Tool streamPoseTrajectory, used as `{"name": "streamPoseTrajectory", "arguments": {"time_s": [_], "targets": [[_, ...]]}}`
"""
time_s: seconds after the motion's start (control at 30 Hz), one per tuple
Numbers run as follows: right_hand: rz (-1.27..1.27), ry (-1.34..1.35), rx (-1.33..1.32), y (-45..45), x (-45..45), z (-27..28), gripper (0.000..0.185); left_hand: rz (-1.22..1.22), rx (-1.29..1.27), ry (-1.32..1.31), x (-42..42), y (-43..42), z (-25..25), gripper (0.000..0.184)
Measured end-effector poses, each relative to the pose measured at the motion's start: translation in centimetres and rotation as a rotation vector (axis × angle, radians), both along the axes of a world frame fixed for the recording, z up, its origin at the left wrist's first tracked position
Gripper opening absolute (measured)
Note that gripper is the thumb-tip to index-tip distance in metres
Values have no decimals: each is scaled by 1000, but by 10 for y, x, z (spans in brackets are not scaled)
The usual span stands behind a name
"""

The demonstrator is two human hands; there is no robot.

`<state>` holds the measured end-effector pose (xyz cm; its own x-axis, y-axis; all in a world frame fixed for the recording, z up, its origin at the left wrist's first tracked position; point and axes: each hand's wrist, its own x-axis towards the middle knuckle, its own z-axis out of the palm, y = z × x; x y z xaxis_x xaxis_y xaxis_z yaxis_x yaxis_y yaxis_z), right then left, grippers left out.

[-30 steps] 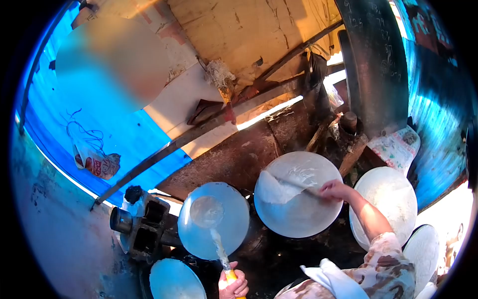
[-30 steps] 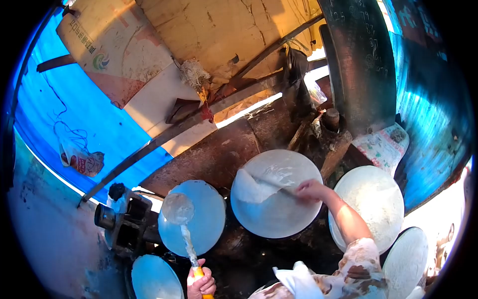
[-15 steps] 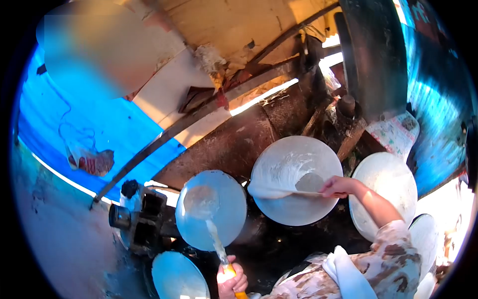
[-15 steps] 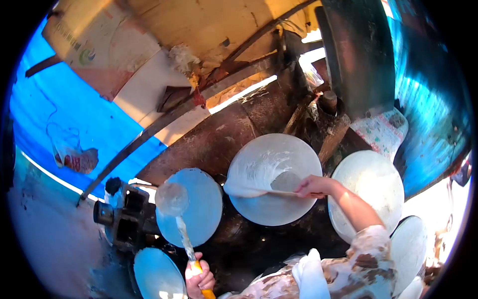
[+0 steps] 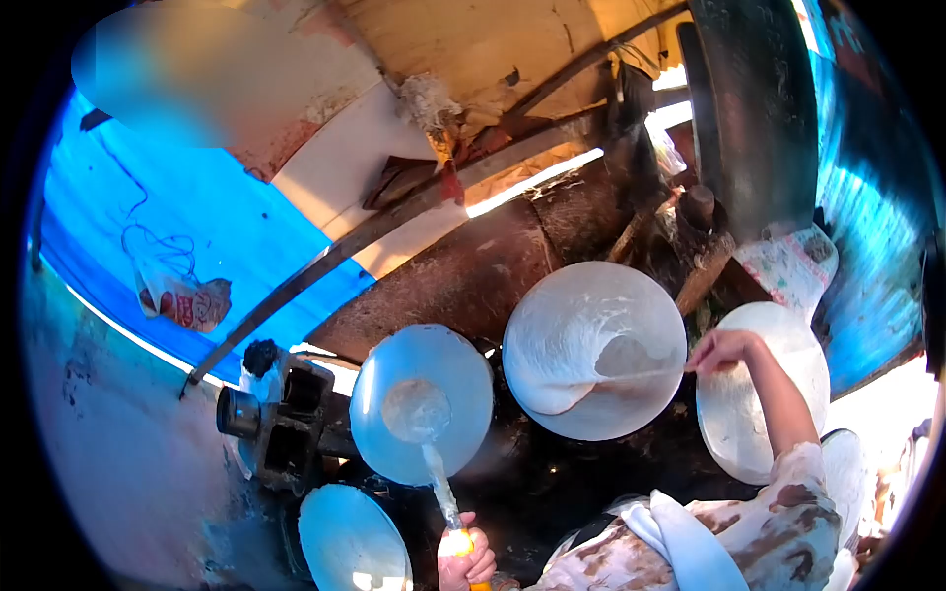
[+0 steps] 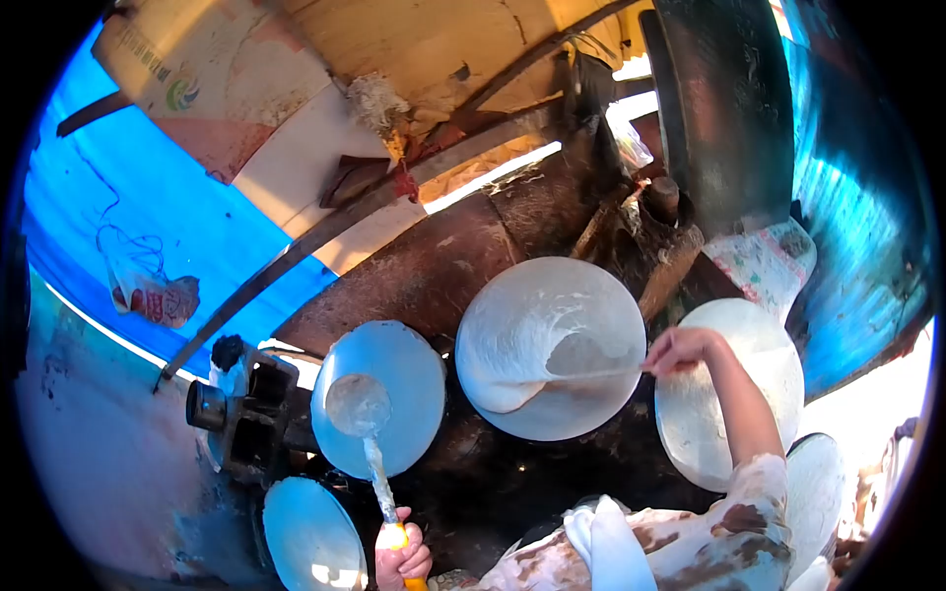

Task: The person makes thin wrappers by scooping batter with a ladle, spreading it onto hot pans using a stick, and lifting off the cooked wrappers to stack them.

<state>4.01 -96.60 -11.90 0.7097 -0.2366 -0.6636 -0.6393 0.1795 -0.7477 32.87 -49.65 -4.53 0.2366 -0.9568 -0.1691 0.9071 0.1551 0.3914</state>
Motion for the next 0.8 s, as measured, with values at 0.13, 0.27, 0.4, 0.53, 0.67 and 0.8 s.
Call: {"name": "streamPoseTrajectory", "arguments": {"time_s": [0.13, 0.27, 0.4, 0.53, 0.67, 0.8], "targets": [[-373, -84, -223, -2, 72, -5, 22, 108, 57, -23, -19, -18, 15, 55], [46, -49, -190, 35, 100, -8, 25, 193, 227, -107, -27, -35, 16, 52], [-24, 9, 75, 38, 7, -8, 29, 141, 269, -88, -29, -23, 10, 54], [-436, -199, -130, 32, -23, -14, 27, 71, 458, -164, -28, -22, 17, 45], [-499, -94, -165, 70, 20, -13, 25, 183, 202, 52, -37, -20, 11, 47], [-309, -44, 14, 126, 24, -21, 26, 121, 145, 130, -34, 16, 5, 44]]}}
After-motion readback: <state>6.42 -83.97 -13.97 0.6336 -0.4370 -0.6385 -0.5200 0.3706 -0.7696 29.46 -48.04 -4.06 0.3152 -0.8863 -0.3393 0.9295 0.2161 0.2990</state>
